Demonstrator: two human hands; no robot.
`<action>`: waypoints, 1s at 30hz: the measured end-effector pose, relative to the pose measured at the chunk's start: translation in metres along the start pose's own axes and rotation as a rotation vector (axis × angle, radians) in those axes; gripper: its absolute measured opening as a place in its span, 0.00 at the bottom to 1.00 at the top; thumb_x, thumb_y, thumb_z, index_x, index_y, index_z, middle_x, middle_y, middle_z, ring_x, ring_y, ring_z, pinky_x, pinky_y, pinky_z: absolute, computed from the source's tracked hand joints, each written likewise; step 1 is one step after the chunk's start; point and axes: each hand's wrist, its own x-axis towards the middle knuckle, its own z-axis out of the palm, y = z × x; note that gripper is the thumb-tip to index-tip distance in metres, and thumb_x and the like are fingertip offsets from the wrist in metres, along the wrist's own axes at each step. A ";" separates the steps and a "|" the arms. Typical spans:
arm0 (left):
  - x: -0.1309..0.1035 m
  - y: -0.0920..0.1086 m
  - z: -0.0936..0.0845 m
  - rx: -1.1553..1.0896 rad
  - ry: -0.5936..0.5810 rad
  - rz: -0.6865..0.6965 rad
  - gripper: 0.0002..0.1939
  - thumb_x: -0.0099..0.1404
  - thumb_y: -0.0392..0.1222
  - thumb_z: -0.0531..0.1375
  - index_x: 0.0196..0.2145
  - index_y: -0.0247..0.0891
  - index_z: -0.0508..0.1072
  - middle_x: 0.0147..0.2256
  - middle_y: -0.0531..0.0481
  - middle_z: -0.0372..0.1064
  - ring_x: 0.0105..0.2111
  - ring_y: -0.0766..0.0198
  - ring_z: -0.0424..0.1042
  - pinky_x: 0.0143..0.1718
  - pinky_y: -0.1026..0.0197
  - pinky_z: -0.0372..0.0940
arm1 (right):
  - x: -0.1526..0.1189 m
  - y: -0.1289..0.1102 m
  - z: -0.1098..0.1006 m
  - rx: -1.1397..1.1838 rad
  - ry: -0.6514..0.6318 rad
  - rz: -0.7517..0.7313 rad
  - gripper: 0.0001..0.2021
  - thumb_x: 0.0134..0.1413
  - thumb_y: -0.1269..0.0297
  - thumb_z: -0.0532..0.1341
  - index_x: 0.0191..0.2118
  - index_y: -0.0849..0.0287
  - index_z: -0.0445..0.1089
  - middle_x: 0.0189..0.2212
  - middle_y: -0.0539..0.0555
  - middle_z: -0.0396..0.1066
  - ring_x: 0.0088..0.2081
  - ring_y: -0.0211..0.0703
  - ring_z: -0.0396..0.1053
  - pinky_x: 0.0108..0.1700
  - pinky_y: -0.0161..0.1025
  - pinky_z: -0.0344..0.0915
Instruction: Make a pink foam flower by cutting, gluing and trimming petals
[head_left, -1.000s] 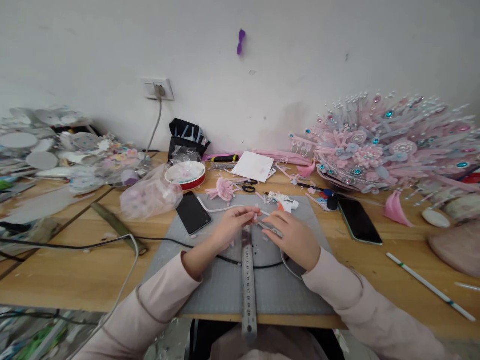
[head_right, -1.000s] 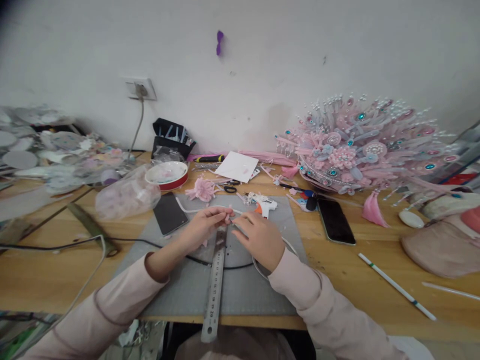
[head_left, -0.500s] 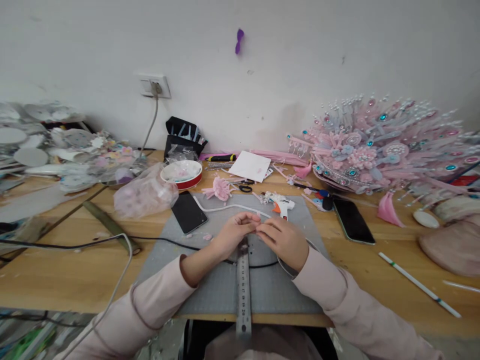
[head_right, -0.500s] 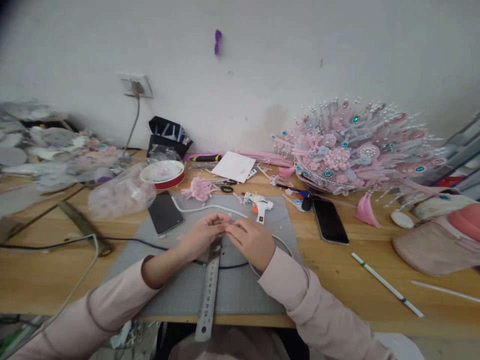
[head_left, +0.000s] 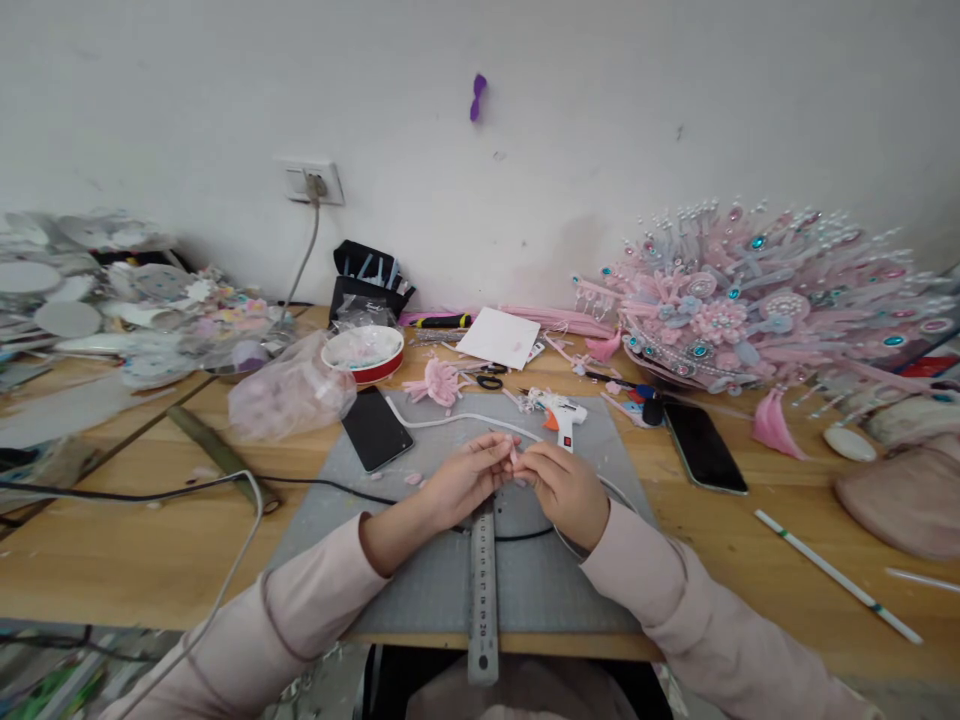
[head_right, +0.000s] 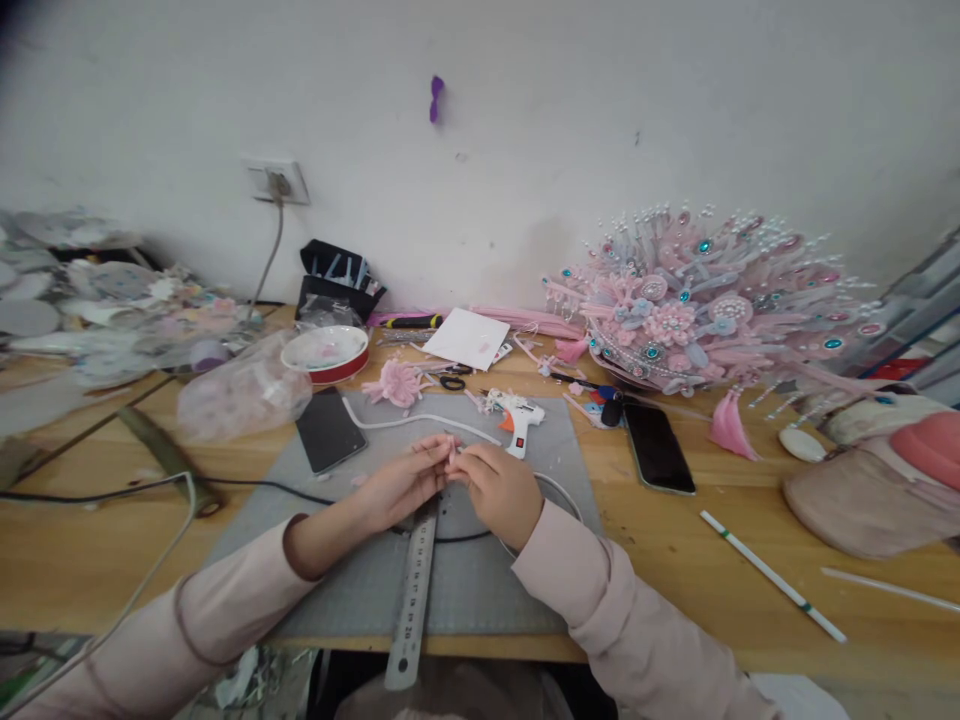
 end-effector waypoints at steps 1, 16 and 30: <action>-0.001 0.000 0.000 -0.014 -0.011 -0.015 0.09 0.52 0.42 0.65 0.28 0.34 0.73 0.23 0.53 0.65 0.25 0.72 0.64 0.31 0.68 0.60 | 0.000 0.000 0.000 0.089 0.009 0.049 0.12 0.61 0.62 0.50 0.32 0.58 0.68 0.29 0.55 0.70 0.32 0.41 0.68 0.34 0.37 0.65; -0.007 -0.001 0.002 -0.094 -0.138 0.037 0.14 0.44 0.46 0.69 0.26 0.33 0.76 0.24 0.51 0.68 0.25 0.71 0.65 0.31 0.66 0.58 | 0.004 -0.008 0.007 0.938 0.070 0.617 0.16 0.44 0.49 0.62 0.25 0.59 0.66 0.19 0.46 0.60 0.18 0.31 0.54 0.20 0.30 0.53; -0.008 0.000 0.000 -0.031 -0.172 -0.080 0.14 0.39 0.47 0.70 0.18 0.35 0.74 0.21 0.54 0.65 0.23 0.70 0.61 0.28 0.65 0.55 | 0.005 -0.012 0.005 0.995 0.050 0.535 0.18 0.45 0.47 0.61 0.23 0.58 0.65 0.24 0.48 0.61 0.23 0.36 0.61 0.26 0.36 0.64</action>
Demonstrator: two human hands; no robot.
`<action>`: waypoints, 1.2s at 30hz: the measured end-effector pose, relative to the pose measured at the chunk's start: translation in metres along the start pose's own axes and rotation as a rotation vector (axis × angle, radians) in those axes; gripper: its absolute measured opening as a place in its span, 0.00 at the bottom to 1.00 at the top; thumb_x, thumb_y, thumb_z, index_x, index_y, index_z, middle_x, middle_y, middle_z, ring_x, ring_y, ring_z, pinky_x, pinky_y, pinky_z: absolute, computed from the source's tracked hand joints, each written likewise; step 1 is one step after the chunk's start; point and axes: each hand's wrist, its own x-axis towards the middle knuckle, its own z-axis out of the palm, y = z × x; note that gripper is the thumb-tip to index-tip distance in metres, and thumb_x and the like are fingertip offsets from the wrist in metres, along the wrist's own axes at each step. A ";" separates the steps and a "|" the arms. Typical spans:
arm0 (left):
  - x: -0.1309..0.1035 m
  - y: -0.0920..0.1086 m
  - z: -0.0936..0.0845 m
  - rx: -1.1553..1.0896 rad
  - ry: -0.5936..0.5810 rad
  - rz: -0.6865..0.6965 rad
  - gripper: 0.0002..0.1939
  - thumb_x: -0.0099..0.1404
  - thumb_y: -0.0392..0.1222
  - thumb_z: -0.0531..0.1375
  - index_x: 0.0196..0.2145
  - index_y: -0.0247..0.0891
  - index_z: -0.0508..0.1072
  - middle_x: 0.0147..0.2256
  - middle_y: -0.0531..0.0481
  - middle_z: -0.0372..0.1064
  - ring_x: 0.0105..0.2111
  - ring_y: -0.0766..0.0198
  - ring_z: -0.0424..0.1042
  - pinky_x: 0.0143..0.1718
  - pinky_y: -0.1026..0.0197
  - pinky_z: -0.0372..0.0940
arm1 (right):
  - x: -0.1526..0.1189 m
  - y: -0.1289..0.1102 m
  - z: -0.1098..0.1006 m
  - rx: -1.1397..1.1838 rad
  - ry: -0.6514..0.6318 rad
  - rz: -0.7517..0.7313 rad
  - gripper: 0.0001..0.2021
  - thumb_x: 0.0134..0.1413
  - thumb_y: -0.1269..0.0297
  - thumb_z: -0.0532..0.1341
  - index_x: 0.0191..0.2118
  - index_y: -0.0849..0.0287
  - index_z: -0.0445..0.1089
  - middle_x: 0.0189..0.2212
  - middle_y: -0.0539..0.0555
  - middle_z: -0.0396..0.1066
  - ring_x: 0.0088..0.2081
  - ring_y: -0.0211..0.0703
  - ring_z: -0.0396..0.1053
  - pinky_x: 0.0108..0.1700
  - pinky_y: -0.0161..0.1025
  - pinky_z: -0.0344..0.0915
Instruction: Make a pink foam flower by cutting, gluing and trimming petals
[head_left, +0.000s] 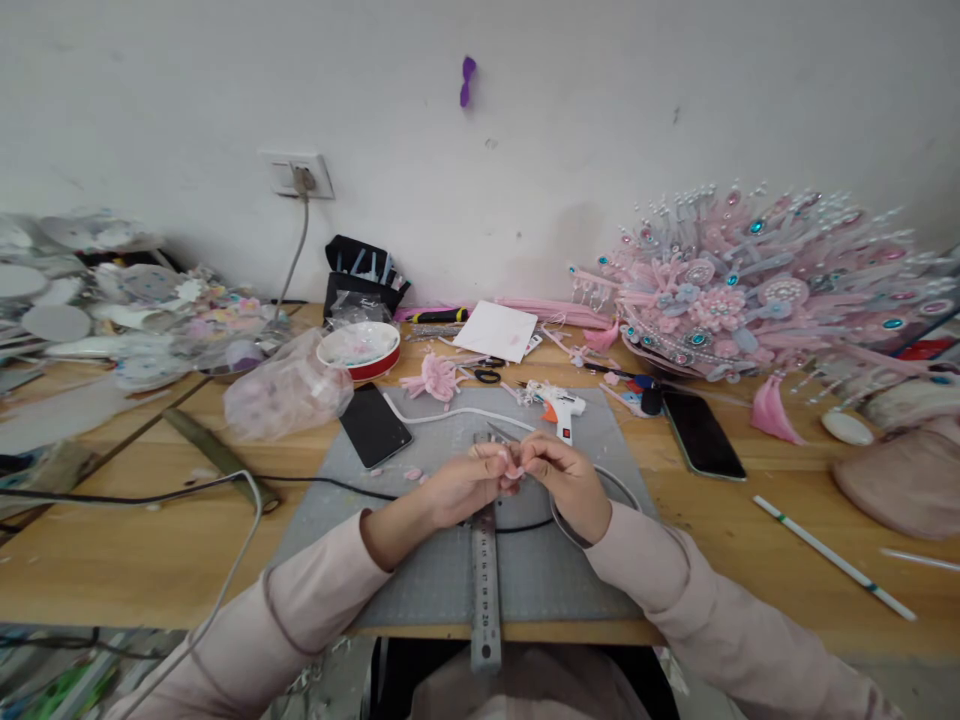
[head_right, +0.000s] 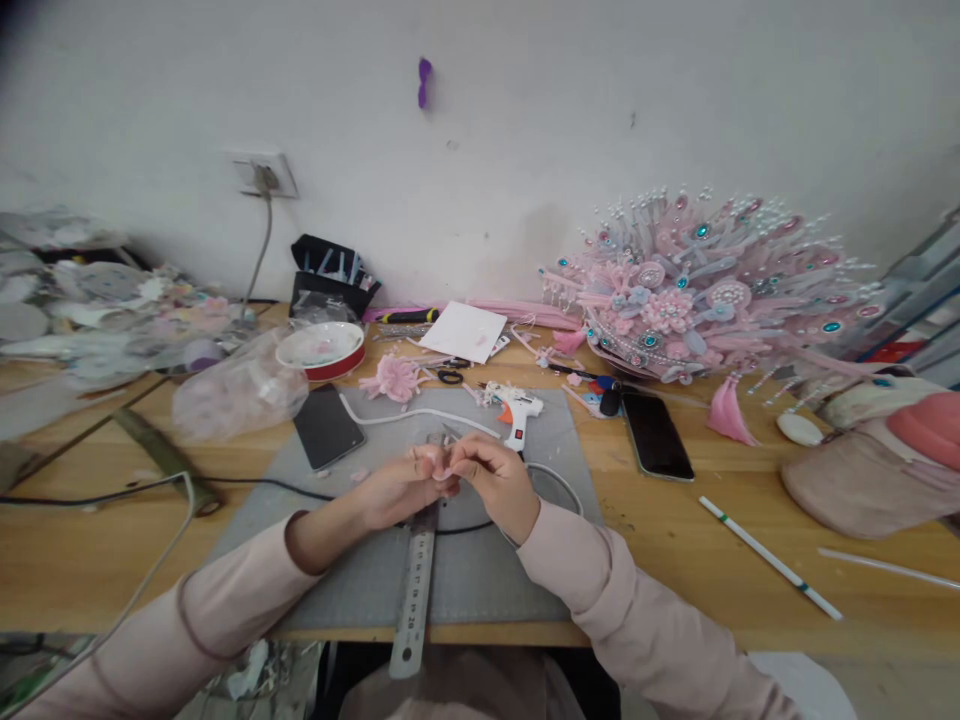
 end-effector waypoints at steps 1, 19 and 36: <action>0.000 0.001 -0.001 0.008 -0.004 -0.030 0.14 0.39 0.46 0.71 0.18 0.35 0.74 0.20 0.54 0.65 0.23 0.70 0.61 0.29 0.65 0.55 | 0.000 -0.001 0.000 0.001 -0.021 -0.021 0.17 0.46 0.48 0.61 0.23 0.58 0.66 0.25 0.49 0.61 0.24 0.37 0.63 0.27 0.37 0.65; -0.002 0.005 -0.009 0.056 -0.034 -0.250 0.14 0.35 0.40 0.71 0.21 0.32 0.74 0.18 0.54 0.65 0.22 0.71 0.61 0.28 0.65 0.53 | -0.004 0.001 0.000 -0.077 -0.101 -0.052 0.10 0.49 0.55 0.62 0.30 0.57 0.69 0.26 0.48 0.63 0.25 0.35 0.65 0.27 0.34 0.65; -0.004 0.002 0.014 -0.057 0.070 -0.121 0.10 0.48 0.37 0.67 0.21 0.30 0.69 0.22 0.54 0.62 0.17 0.78 0.54 0.22 0.70 0.53 | -0.004 -0.004 -0.009 -0.540 0.115 -0.302 0.10 0.54 0.61 0.57 0.25 0.57 0.69 0.23 0.51 0.68 0.27 0.39 0.65 0.32 0.37 0.61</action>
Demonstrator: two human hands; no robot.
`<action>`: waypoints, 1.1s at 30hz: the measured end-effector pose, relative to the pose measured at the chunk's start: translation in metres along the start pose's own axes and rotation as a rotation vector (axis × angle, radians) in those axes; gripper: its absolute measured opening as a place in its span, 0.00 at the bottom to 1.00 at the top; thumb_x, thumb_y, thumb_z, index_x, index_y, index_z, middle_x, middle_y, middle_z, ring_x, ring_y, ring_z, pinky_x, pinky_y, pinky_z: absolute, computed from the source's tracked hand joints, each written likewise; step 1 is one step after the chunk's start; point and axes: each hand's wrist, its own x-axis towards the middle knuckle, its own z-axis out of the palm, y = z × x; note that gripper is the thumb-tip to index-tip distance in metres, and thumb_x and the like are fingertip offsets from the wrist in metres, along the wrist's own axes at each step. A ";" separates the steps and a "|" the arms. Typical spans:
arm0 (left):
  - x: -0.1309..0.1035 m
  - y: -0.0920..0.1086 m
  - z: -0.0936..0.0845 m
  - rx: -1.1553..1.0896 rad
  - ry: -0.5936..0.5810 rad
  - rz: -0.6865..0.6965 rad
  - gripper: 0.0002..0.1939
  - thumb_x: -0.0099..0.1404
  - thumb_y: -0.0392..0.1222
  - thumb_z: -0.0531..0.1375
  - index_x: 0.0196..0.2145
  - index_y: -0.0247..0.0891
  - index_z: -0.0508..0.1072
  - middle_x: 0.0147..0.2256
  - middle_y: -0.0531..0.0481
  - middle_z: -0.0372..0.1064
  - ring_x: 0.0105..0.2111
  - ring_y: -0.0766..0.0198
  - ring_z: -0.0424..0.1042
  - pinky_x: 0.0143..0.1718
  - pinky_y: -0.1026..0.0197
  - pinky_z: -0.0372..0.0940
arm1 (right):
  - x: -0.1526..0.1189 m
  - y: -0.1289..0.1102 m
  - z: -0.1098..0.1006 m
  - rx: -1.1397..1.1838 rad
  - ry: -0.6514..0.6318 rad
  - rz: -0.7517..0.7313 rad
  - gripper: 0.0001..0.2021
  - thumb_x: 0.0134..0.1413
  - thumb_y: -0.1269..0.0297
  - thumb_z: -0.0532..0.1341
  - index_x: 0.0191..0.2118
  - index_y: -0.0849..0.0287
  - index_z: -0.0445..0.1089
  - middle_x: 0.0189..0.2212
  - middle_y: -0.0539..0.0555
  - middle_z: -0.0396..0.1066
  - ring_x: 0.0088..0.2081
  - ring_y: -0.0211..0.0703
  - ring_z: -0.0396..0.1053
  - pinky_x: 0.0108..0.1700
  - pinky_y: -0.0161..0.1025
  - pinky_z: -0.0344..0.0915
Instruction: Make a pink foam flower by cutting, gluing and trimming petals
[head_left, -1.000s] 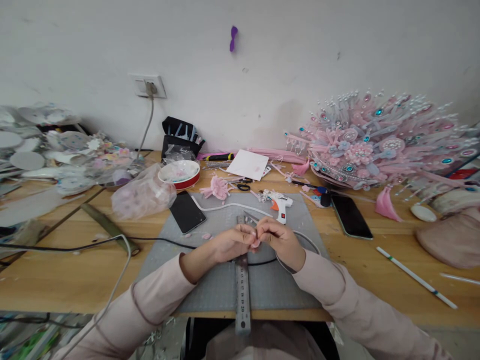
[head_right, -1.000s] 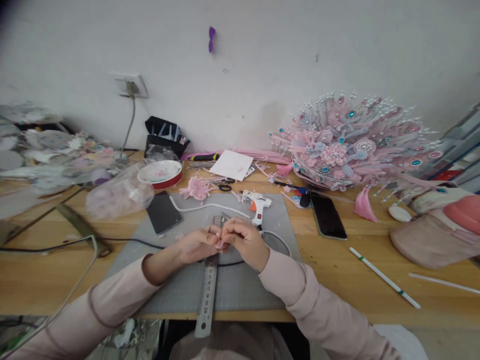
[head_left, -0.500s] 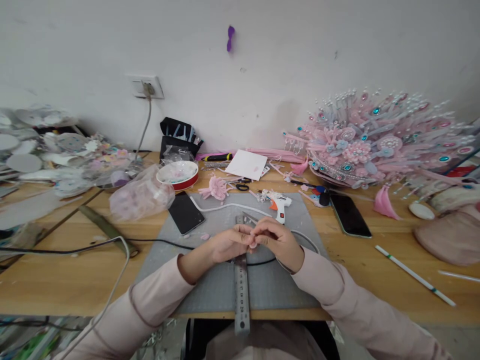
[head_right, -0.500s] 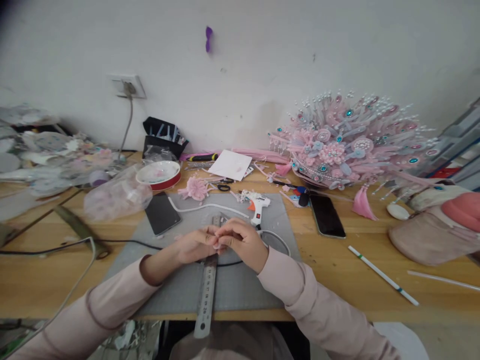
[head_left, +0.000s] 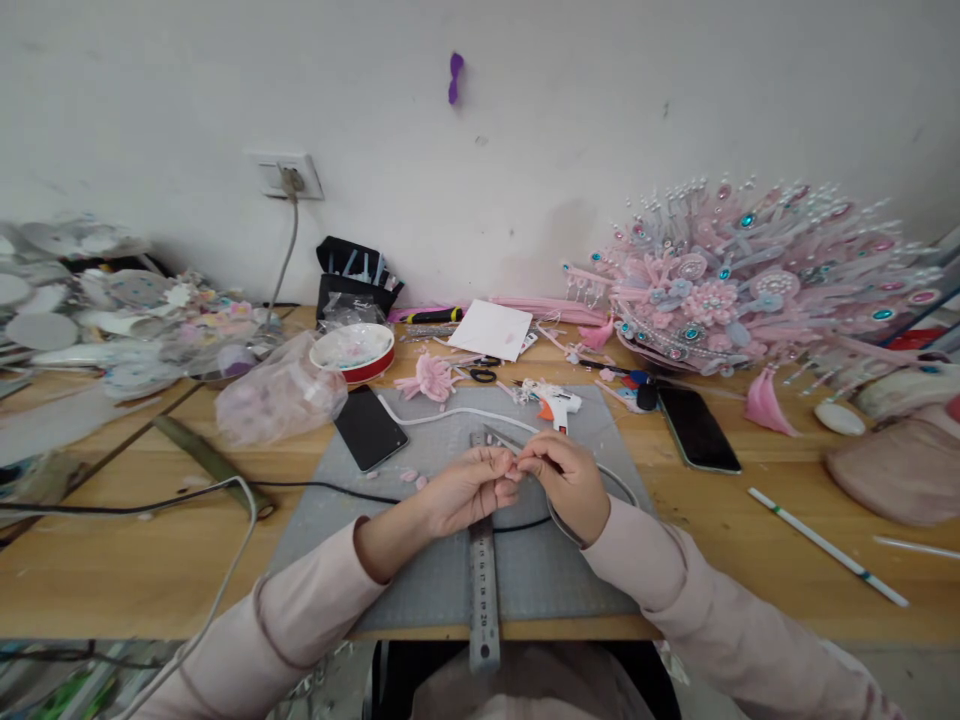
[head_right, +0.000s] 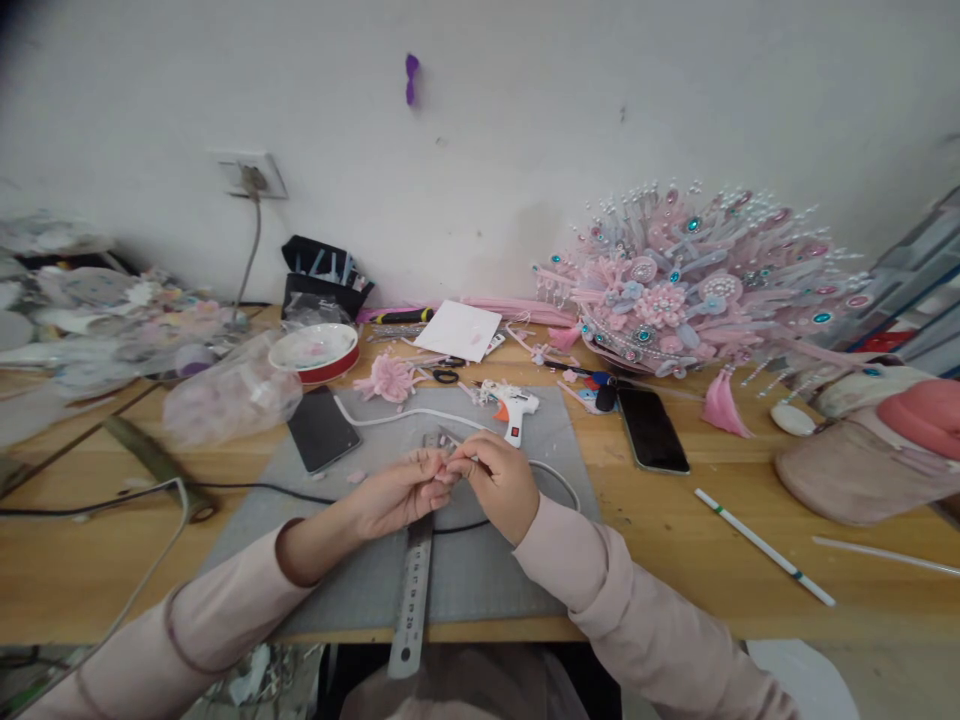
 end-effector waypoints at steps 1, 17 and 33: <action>0.000 0.000 0.001 0.002 0.016 0.013 0.10 0.49 0.37 0.67 0.21 0.31 0.69 0.22 0.54 0.63 0.17 0.79 0.55 0.22 0.71 0.54 | 0.000 0.000 0.000 -0.024 0.005 -0.009 0.10 0.55 0.62 0.57 0.25 0.57 0.69 0.23 0.51 0.68 0.27 0.39 0.65 0.32 0.36 0.61; 0.003 -0.001 0.001 0.509 0.167 0.159 0.18 0.53 0.53 0.60 0.24 0.33 0.70 0.20 0.54 0.66 0.16 0.73 0.62 0.20 0.67 0.54 | -0.001 0.007 0.001 -0.218 -0.014 0.098 0.10 0.55 0.66 0.55 0.24 0.57 0.68 0.24 0.51 0.68 0.28 0.39 0.64 0.31 0.35 0.59; 0.009 0.015 -0.009 0.479 0.297 0.275 0.15 0.53 0.51 0.59 0.22 0.35 0.67 0.16 0.58 0.60 0.15 0.74 0.53 0.19 0.67 0.47 | -0.012 -0.005 -0.055 -0.935 -0.494 0.435 0.18 0.44 0.46 0.61 0.24 0.58 0.66 0.25 0.56 0.71 0.26 0.47 0.67 0.25 0.38 0.53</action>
